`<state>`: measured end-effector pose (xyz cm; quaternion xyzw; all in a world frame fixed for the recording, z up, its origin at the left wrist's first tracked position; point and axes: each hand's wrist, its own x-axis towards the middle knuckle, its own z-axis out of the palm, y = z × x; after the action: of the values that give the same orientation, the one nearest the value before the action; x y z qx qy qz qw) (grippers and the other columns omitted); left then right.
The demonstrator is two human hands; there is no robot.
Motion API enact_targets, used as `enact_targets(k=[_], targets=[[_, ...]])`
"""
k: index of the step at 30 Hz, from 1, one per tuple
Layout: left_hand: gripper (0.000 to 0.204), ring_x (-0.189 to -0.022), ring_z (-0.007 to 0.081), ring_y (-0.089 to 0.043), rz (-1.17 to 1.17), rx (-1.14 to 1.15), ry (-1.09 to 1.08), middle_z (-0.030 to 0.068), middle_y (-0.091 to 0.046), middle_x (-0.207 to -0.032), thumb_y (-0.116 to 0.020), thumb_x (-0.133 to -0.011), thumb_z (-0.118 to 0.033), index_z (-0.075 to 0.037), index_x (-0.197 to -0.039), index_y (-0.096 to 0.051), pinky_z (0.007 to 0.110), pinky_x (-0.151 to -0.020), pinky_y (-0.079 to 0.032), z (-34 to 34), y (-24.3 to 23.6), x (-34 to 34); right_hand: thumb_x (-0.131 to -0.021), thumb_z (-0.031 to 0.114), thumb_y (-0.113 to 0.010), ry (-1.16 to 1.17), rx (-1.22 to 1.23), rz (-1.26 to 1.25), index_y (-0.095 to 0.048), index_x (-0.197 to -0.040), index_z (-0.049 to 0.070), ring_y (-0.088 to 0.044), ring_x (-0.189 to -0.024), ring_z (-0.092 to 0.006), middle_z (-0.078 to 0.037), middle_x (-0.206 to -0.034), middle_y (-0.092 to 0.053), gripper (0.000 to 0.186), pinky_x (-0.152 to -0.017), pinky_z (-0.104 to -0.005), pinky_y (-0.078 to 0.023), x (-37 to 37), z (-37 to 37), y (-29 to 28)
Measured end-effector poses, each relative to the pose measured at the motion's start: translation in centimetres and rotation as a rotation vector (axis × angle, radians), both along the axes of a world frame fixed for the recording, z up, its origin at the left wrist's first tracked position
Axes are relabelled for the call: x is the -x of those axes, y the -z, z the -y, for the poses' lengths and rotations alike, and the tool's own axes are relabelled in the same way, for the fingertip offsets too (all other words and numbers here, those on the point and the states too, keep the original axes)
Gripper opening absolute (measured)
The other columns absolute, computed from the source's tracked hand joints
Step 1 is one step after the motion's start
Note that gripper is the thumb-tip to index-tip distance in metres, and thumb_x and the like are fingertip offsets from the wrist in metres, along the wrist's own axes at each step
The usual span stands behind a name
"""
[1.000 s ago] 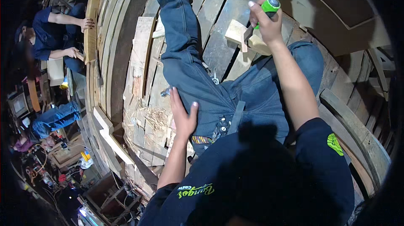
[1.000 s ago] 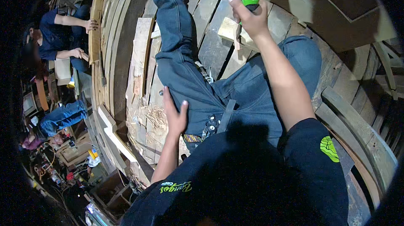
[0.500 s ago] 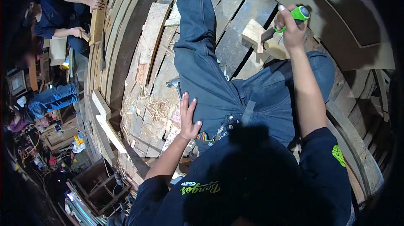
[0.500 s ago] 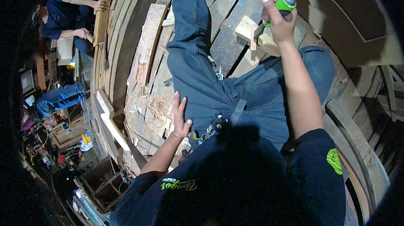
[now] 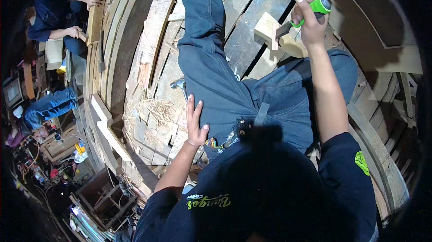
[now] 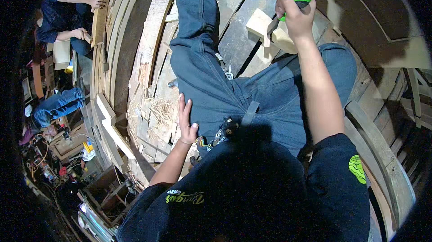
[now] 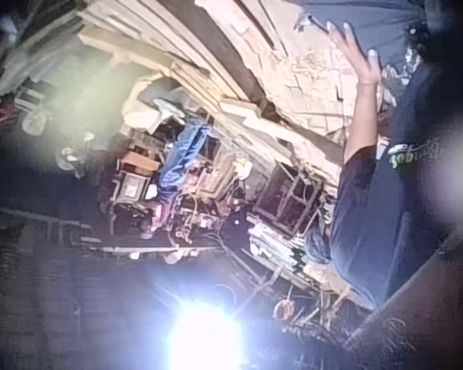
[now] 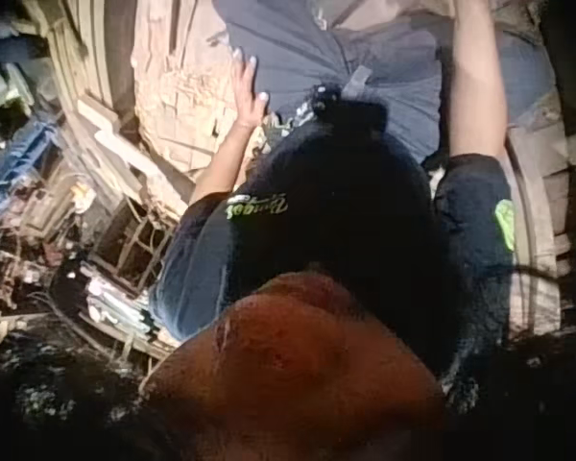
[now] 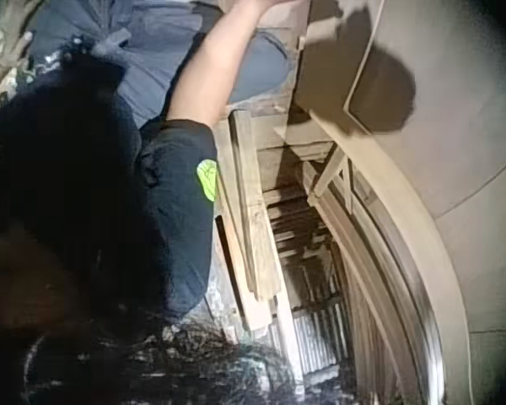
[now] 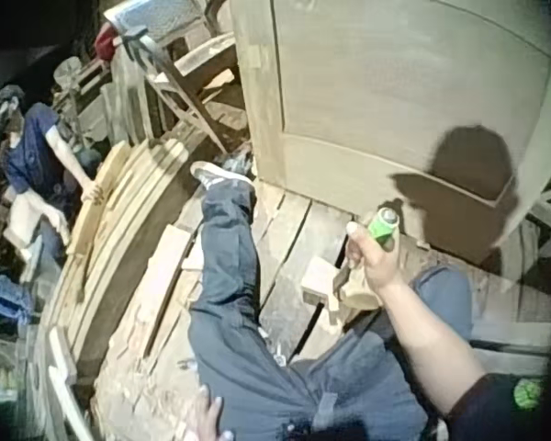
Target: Using a hammer and chisel to carve or shape a small piece of wood.
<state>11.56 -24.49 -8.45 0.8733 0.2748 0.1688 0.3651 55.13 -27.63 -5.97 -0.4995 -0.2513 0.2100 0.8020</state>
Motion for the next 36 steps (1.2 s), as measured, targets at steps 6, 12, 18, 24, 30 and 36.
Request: enact_targets(k=[6,12,18,24,30,36], targets=[[0.068,-0.142,0.0453,-0.018,-0.026,-0.023,-0.014,0.0298,-0.019,-0.152,-0.045,-0.089,-0.040,0.002,-0.142,-0.036,0.053,-0.115,-0.012,0.1,-0.1,-0.2,-0.087,0.012,-0.066,-0.013,0.010,-0.011,-0.055,-0.080,0.004,-0.049,-0.049,-0.0118,-0.003,-0.058,-0.051,0.016,-0.047,-0.0269,-0.039,0.0,0.2,-0.2],[0.068,-0.144,0.0356,-0.019,0.017,0.200,-0.268,0.0244,-0.021,-0.154,-0.040,-0.093,-0.035,0.004,-0.146,-0.027,0.042,-0.116,-0.013,1.6,0.6,0.6,-0.086,0.012,-0.067,0.004,0.019,0.014,-0.055,-0.081,0.004,-0.049,-0.050,-0.0113,-0.002,-0.057,-0.051,0.015,-0.047,-0.0263,-0.039,0.4,0.3,-0.4],[0.069,-0.131,0.0230,-0.039,-0.048,0.963,-0.833,0.0129,-0.041,-0.143,-0.026,-0.101,-0.052,0.000,-0.146,-0.029,0.035,-0.112,-0.026,6.0,-0.3,2.8,-0.086,0.012,-0.067,-0.020,-0.008,-0.011,-0.055,-0.077,0.004,-0.049,-0.049,-0.0112,-0.002,-0.057,-0.051,0.017,-0.047,-0.0261,-0.039,0.2,0.3,-0.2],[0.071,-0.130,0.0275,-0.041,-0.029,1.455,-1.125,0.0144,-0.040,-0.145,-0.030,-0.099,-0.055,-0.002,-0.146,-0.030,0.038,-0.109,-0.030,6.0,-4.5,-0.7,-0.086,0.011,-0.067,-0.026,-0.017,-0.007,-0.055,-0.080,0.004,-0.049,-0.050,-0.0112,-0.002,-0.057,-0.051,0.015,-0.047,-0.0260,-0.039,0.2,0.3,-0.1],[0.077,-0.127,0.0292,-0.045,-0.047,1.357,-1.206,0.0166,-0.044,-0.141,-0.033,-0.095,-0.059,0.000,-0.144,-0.032,0.040,-0.108,-0.033,5.9,-2.3,-0.3,-0.087,0.011,-0.066,-0.022,-0.002,0.033,-0.053,-0.078,0.005,-0.046,-0.050,-0.0111,-0.002,-0.058,-0.048,0.017,-0.047,-0.0262,-0.038,0.7,0.1,-0.6],[0.070,-0.118,0.0268,-0.054,-0.006,1.298,-1.205,0.0123,-0.055,-0.131,-0.032,-0.094,-0.059,-0.004,-0.136,-0.044,0.038,-0.102,-0.040,6.3,-2.5,-1.0,-0.087,0.012,-0.064,-0.009,0.031,-0.001,-0.050,-0.075,0.006,-0.044,-0.051,-0.0104,0.000,-0.058,-0.045,0.019,-0.048,-0.0262,-0.036,0.8,-0.1,-0.6]])
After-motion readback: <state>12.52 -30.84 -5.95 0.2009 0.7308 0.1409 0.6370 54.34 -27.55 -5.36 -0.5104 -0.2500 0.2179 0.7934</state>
